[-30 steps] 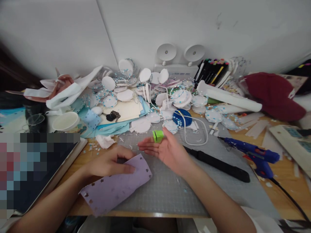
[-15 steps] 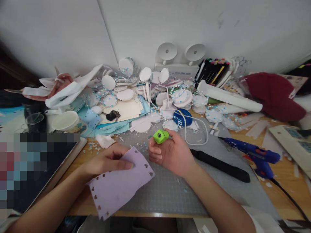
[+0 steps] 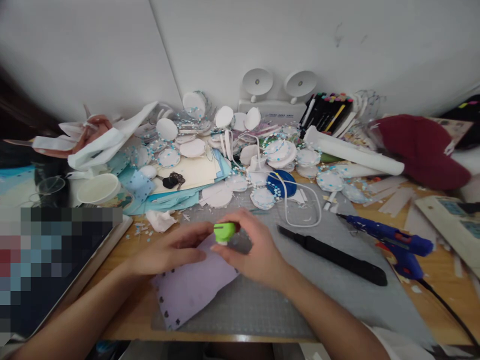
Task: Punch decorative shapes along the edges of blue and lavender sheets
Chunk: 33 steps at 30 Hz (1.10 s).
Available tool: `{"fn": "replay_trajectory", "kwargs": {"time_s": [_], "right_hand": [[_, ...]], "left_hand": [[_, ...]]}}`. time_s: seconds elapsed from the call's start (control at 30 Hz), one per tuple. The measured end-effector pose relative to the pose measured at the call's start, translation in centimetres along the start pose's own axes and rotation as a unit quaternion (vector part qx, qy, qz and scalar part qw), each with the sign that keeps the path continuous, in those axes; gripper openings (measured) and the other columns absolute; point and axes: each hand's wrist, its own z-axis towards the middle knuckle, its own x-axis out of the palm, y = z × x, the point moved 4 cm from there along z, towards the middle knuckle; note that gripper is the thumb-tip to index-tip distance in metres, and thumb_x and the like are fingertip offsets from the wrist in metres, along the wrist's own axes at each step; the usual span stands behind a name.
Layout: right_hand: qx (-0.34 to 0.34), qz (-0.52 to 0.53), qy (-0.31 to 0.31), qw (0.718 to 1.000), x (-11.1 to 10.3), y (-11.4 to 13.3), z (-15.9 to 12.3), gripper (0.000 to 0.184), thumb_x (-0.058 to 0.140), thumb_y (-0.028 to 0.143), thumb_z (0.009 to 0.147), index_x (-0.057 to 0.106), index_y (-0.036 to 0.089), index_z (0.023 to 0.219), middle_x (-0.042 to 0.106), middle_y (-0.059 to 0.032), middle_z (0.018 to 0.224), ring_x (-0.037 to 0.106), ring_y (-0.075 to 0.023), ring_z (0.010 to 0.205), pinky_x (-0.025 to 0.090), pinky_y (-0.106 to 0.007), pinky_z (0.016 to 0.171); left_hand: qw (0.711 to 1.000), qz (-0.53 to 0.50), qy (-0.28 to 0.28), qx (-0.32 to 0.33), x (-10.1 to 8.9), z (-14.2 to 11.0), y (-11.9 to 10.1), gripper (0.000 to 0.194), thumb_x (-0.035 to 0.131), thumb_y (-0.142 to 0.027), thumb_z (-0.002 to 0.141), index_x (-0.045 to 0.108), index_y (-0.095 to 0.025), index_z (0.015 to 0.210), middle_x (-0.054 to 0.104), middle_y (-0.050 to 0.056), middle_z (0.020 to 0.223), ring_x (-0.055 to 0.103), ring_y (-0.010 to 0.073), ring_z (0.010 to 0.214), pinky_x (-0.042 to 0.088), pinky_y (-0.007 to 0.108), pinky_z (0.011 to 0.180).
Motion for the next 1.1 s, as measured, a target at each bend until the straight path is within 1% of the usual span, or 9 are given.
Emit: {"fn": "replay_trajectory", "kwargs": {"time_s": [0.1, 0.2, 0.33, 0.47, 0.6, 0.7, 0.83, 0.93, 1.1], "right_hand": [[-0.070, -0.120, 0.048, 0.989, 0.8, 0.3, -0.3, 0.032, 0.069, 0.019, 0.074, 0.055, 0.025, 0.101, 0.056, -0.0034, 0.093, 0.052, -0.0212, 0.089, 0.041, -0.034, 0.078], [-0.075, -0.111, 0.088, 0.987, 0.6, 0.5, 0.0, 0.036, 0.069, 0.026, 0.074, 0.052, 0.024, 0.106, 0.054, -0.0042, 0.095, 0.052, -0.0211, 0.089, 0.044, -0.033, 0.076], [-0.063, -0.169, 0.025, 0.983, -1.9, -0.2, 1.1, 0.024, 0.042, 0.022, 0.093, 0.051, 0.021, 0.115, 0.054, -0.0089, 0.104, 0.053, -0.0211, 0.093, 0.045, -0.036, 0.081], [-0.090, -0.409, 0.020, 0.908, -3.4, -2.2, 1.9, 0.023, 0.044, 0.013, 0.089, 0.058, 0.014, 0.107, 0.056, -0.0154, 0.104, 0.049, -0.0283, 0.098, 0.042, -0.044, 0.085], [-0.104, -0.475, 0.055, 0.872, -3.1, -3.1, 2.1, 0.018, 0.045, 0.010, 0.087, 0.062, 0.015, 0.093, 0.060, -0.0133, 0.090, 0.049, -0.0275, 0.087, 0.043, -0.044, 0.077], [-0.108, -0.400, -0.025, 0.910, -3.1, -1.6, 1.9, 0.012, 0.048, 0.014, 0.088, 0.058, 0.019, 0.094, 0.059, -0.0106, 0.091, 0.051, -0.0256, 0.086, 0.043, -0.043, 0.078], [-0.015, -0.088, -0.187, 0.978, -4.0, 0.1, 0.9, 0.006, 0.051, 0.024, 0.089, 0.052, 0.026, 0.095, 0.057, -0.0051, 0.092, 0.056, -0.0196, 0.078, 0.047, -0.037, 0.072], [0.041, 0.111, -0.153, 0.981, -3.4, 0.7, 0.4, 0.006, 0.056, 0.028, 0.087, 0.052, 0.028, 0.092, 0.057, -0.0034, 0.091, 0.056, -0.0177, 0.073, 0.050, -0.034, 0.065], [0.007, 0.137, -0.116, 0.984, -2.6, 1.7, -0.3, 0.006, 0.056, 0.026, 0.088, 0.052, 0.028, 0.093, 0.055, -0.0032, 0.086, 0.055, -0.0170, 0.072, 0.050, -0.034, 0.063]], "left_hand": [[0.999, 0.001, -0.017, 0.033, 0.7, 0.4, 0.1, 0.020, 0.060, -0.024, 0.078, 0.055, -0.016, 0.095, 0.058, 0.004, 0.092, 0.053, 0.0179, 0.087, 0.045, 0.029, 0.076], [0.998, 0.031, -0.042, 0.026, 0.9, 0.6, 0.4, 0.022, 0.064, -0.032, 0.078, 0.057, -0.014, 0.089, 0.055, 0.001, 0.078, 0.050, 0.0140, 0.073, 0.042, 0.024, 0.065], [0.990, 0.089, -0.099, 0.039, 0.4, 0.2, 0.0, 0.023, 0.067, -0.033, 0.077, 0.061, -0.014, 0.089, 0.058, 0.000, 0.078, 0.051, 0.0130, 0.072, 0.042, 0.023, 0.065], [0.970, 0.192, -0.129, 0.071, 0.3, -0.3, -0.7, 0.022, 0.071, -0.030, 0.073, 0.064, -0.015, 0.088, 0.064, 0.001, 0.079, 0.054, 0.0128, 0.070, 0.042, 0.021, 0.063], [0.945, 0.274, -0.134, 0.118, 0.7, -0.5, -0.8, 0.019, 0.067, -0.029, 0.076, 0.066, -0.014, 0.088, 0.067, 0.002, 0.074, 0.054, 0.0105, 0.061, 0.040, 0.020, 0.058], [0.916, 0.343, -0.149, 0.145, 0.7, -0.6, -0.6, 0.020, 0.066, -0.030, 0.077, 0.065, -0.015, 0.090, 0.068, 0.001, 0.071, 0.055, 0.0105, 0.058, 0.040, 0.020, 0.056], [0.877, 0.424, -0.154, 0.167, 0.7, -0.7, -0.1, 0.019, 0.064, -0.030, 0.079, 0.062, -0.017, 0.092, 0.068, 0.001, 0.070, 0.060, 0.0119, 0.060, 0.040, 0.021, 0.056], [0.851, 0.465, -0.157, 0.187, 0.8, -0.6, -0.1, 0.017, 0.061, -0.030, 0.081, 0.061, -0.017, 0.091, 0.066, 0.001, 0.067, 0.060, 0.0120, 0.058, 0.038, 0.021, 0.053], [0.811, 0.509, -0.181, 0.222, 1.0, -0.6, -0.3, 0.015, 0.057, -0.030, 0.085, 0.059, -0.016, 0.088, 0.064, 0.000, 0.062, 0.058, 0.0116, 0.053, 0.037, 0.022, 0.050]]}}
